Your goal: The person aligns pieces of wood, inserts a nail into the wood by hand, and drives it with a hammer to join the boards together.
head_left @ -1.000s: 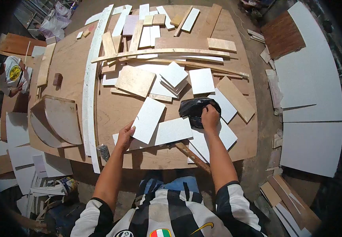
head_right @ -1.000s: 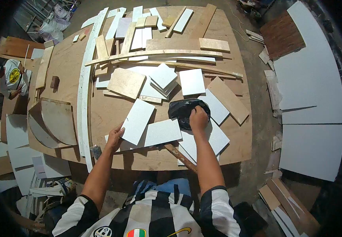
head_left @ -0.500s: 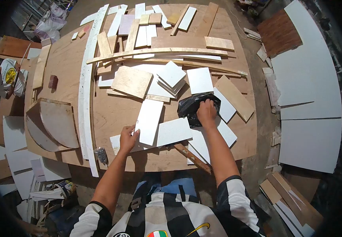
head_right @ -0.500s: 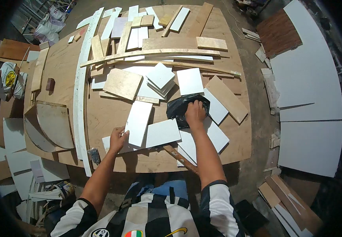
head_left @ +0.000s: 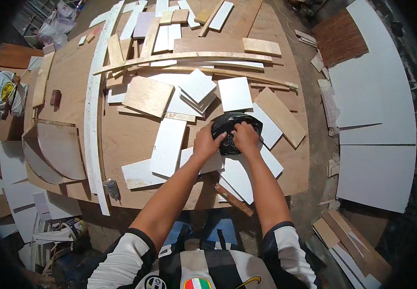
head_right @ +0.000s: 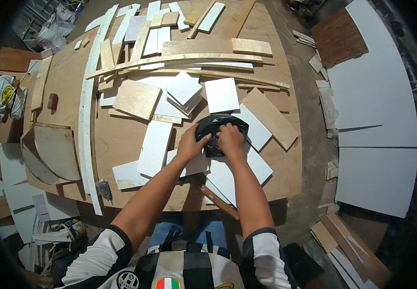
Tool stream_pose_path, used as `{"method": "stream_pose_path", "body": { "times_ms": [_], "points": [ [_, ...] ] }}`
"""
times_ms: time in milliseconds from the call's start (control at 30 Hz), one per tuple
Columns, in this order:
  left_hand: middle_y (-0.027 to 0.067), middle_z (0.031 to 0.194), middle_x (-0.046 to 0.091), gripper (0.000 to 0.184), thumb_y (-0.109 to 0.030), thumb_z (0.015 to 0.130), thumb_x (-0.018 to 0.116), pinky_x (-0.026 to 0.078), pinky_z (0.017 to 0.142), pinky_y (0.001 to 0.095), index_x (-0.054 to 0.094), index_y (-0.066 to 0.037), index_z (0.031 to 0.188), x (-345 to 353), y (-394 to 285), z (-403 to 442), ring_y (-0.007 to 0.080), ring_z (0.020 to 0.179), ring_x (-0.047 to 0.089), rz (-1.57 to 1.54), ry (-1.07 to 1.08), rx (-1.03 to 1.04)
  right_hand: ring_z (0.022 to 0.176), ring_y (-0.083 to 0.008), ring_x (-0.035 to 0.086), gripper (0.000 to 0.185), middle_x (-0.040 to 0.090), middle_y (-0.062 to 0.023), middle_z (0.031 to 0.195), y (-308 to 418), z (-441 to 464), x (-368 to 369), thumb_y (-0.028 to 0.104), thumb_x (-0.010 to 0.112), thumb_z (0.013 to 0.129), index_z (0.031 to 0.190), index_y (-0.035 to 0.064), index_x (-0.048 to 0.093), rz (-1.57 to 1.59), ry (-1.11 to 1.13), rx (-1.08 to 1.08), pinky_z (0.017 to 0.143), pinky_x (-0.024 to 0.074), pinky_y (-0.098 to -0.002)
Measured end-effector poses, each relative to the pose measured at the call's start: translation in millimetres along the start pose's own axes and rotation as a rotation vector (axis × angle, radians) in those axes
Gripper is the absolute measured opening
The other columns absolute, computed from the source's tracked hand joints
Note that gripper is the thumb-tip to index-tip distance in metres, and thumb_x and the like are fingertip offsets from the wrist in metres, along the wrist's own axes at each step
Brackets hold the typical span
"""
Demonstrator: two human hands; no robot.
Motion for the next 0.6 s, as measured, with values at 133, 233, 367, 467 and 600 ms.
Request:
{"method": "stream_pose_path", "body": {
  "times_ms": [133,233,367,467,600],
  "points": [
    [0.0203,0.096,0.075,0.023,-0.025,0.093,0.072,0.055,0.082,0.0489,0.072,-0.006,0.104,12.2,1.6,13.6,0.0413,0.092,0.072,0.102,0.047,-0.117,0.100,-0.0364,0.069,0.023,0.072,-0.0158,0.106,-43.5,-9.7,1.7,0.023,0.073,0.092,0.106,0.0053,0.076,0.158,0.013,0.047,0.085,0.0556,-0.0467],
    [0.0218,0.094,0.075,0.022,-0.025,0.093,0.070,0.055,0.082,0.0523,0.073,-0.007,0.104,9.1,1.5,16.5,0.0430,0.091,0.072,0.029,0.063,-0.141,0.087,-0.0332,0.072,0.022,0.074,-0.0164,0.093,-63.3,-18.2,2.5,0.023,0.074,0.092,0.104,0.0039,0.076,0.449,0.114,-0.006,0.079,0.0549,-0.0435],
    [0.0197,0.088,0.074,0.021,-0.021,0.096,0.069,0.054,0.073,0.0432,0.070,-0.002,0.102,16.2,-5.2,17.2,0.0348,0.083,0.073,-0.032,0.067,-0.075,0.076,-0.0215,0.069,0.020,0.074,-0.0103,0.084,-81.9,-28.3,11.7,0.020,0.073,0.094,0.100,0.0012,0.076,0.736,0.152,-0.009,0.073,0.0533,-0.0362],
    [0.0156,0.081,0.071,0.019,-0.017,0.098,0.065,0.051,0.069,0.0387,0.068,0.001,0.103,40.5,2.5,16.8,0.0251,0.073,0.069,-0.229,0.133,-0.089,0.075,-0.0149,0.067,0.018,0.073,-0.0056,0.084,-89.6,-32.1,12.4,0.018,0.071,0.097,0.101,0.0005,0.075,0.931,0.191,0.051,0.068,0.0523,-0.0312],
    [0.0093,0.079,0.068,0.018,-0.016,0.101,0.063,0.049,0.066,0.0340,0.067,0.002,0.103,50.3,-4.3,15.1,0.0157,0.071,0.062,-0.325,0.200,-0.075,0.070,-0.0091,0.064,0.015,0.072,-0.0022,0.086,-86.8,-43.1,-3.3,0.016,0.066,0.102,0.102,0.0033,0.073,1.137,0.287,0.305,0.059,0.0508,-0.0247]
  ]
}}
Point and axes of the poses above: each hand's wrist, its own z-axis towards the middle knuckle, its own x-axis out of the palm, y = z × x, the point moved 5 cm from there along z, towards the middle knuckle
